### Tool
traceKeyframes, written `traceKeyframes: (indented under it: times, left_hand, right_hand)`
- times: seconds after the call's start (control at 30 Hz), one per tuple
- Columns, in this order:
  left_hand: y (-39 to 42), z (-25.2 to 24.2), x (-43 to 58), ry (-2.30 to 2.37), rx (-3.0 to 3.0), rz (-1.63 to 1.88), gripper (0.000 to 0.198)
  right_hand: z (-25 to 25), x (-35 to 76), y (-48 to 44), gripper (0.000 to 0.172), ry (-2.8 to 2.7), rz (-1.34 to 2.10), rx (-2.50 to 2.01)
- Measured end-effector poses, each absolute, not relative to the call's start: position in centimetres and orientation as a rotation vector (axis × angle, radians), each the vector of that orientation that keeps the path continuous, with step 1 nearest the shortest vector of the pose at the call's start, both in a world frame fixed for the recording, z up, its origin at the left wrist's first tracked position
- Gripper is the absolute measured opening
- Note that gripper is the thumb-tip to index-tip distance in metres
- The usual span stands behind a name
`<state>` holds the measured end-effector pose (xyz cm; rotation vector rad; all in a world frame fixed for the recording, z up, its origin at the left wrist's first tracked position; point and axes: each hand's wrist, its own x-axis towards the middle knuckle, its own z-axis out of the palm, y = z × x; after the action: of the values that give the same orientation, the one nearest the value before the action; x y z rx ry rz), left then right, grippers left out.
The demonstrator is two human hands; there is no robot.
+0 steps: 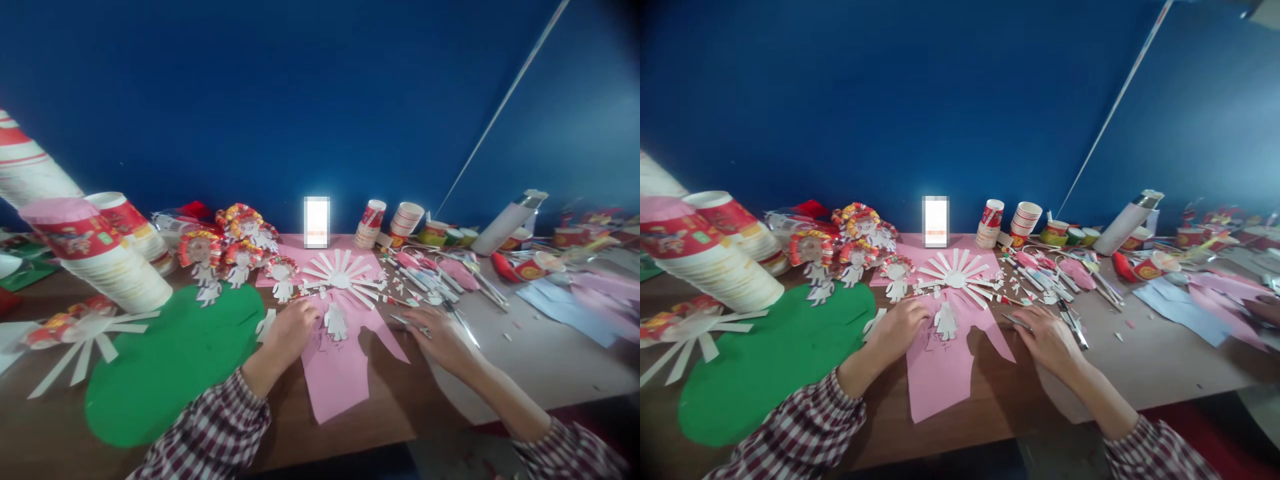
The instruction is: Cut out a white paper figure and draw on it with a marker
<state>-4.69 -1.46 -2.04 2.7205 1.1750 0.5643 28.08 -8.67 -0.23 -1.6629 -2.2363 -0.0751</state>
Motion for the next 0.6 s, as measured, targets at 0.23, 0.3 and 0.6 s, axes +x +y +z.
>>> traceKeyframes:
  times: [0.23,0.3,0.6]
  left_hand:
    - [-1.4,-2.2,-4.9,1.143,2.737,0.573,0.022]
    - [-1.3,-2.2,-4.9,1.162,2.726,0.565,0.022]
    - [-1.1,-2.4,-5.0,1.111,2.728,0.539,0.022]
  right_hand:
    - [2.0,23.9,-6.1,0.019,-2.299,-0.024,-1.617]
    - [2.3,23.1,-5.1,0.016,-2.323,-0.028,-1.629]
    - [3.4,23.7,-2.8,0.019,-2.246,-0.107,-1.717]
